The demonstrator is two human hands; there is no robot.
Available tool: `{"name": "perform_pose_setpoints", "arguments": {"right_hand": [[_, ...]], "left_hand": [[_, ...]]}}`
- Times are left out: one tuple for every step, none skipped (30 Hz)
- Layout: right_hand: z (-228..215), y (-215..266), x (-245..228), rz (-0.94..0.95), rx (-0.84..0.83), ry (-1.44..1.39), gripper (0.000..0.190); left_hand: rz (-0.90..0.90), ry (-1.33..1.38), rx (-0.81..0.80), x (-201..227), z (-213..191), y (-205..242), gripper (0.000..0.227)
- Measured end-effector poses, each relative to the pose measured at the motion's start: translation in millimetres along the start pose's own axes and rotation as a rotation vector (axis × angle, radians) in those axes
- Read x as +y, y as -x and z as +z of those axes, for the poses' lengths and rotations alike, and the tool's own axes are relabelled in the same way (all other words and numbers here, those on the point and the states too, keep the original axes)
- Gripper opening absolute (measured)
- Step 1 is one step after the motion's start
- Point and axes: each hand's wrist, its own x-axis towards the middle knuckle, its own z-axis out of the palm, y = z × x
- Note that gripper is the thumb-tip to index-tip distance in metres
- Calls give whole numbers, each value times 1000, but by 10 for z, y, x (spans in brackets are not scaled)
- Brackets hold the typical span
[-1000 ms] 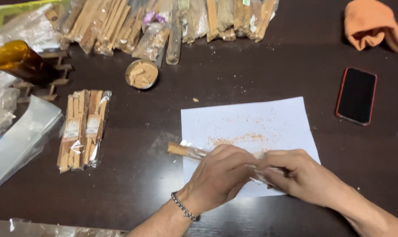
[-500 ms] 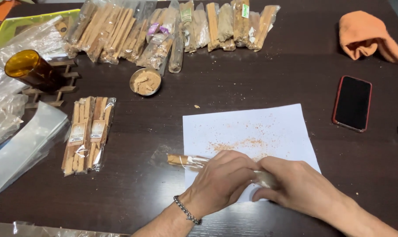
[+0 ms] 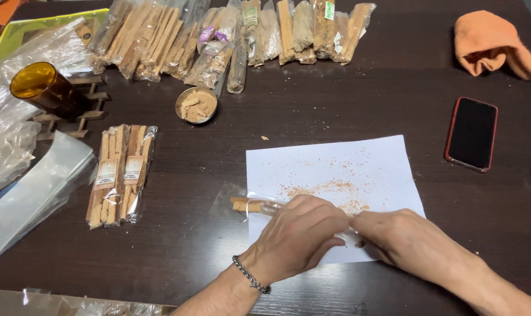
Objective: The person places several wooden sticks onto a clear plastic sheet on a white paper, wraps the sheet around the sticks, and secures the package by folding the ends.
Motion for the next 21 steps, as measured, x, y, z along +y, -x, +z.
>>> {"name": "perform_pose_setpoints", "arguments": {"right_hand": [[-6,1,-25,-1,2,2,14],[-12,4,-49,-17,1,-8,8],[-16,9,-75,-33,-1,-19,10],[0,6,-58,-34,1,-17,10],[18,1,-42,-23,-2,34,9],[36,-4,-27,-12,-4,86,10],[61,-5,-17,-14,-3,87,10],[86,-6,-8,25,-22,132,10],[111,-7,2,64,-40,177,11],[95,-6,-18,62,-39,178,11],[81,-8,-39,35,8,179,17],[67,-11,-59,8,55,180,25],[93,-15,-20,4,55,180,25],[119,-20,21,-39,104,148,16],[151,-20,59,-81,152,113,11],[147,-25,49,-82,152,111,11],[141,-24,43,-106,134,72,8],[134,-21,39,-130,116,33,5],[139,-17,48,-129,117,32,5],[144,-11,58,-126,100,40,9],[145,-8,68,-124,85,48,14]], "left_hand": [[2,-2,1,-11,16,4,21],[-10,-67,-7,-22,33,7,16],[-22,-132,-16,-29,50,12,31],[-21,-134,-15,-35,59,17,31],[-17,-194,-39,-40,67,23,35],[-14,-254,-62,-45,74,30,39],[-13,-256,-61,-42,78,31,39],[-6,-293,-51,-39,82,31,37],[2,-329,-41,-36,87,32,34],[2,-331,-40,-32,89,34,34],[5,-330,-34,-28,89,38,31],[8,-328,-27,-26,89,41,29],[6,-331,-26,-19,95,36,29],[18,-353,-20,-13,102,30,18],[29,-372,-15,-5,111,26,9],[27,-374,-17,-1,103,25,9],[33,-374,-16,2,101,18,11],[38,-374,-14,5,100,10,13],[38,-373,-16,4,99,6,13],[35,-390,-30,5,97,1,12],[33,-408,-44,4,93,-8,11]]}}
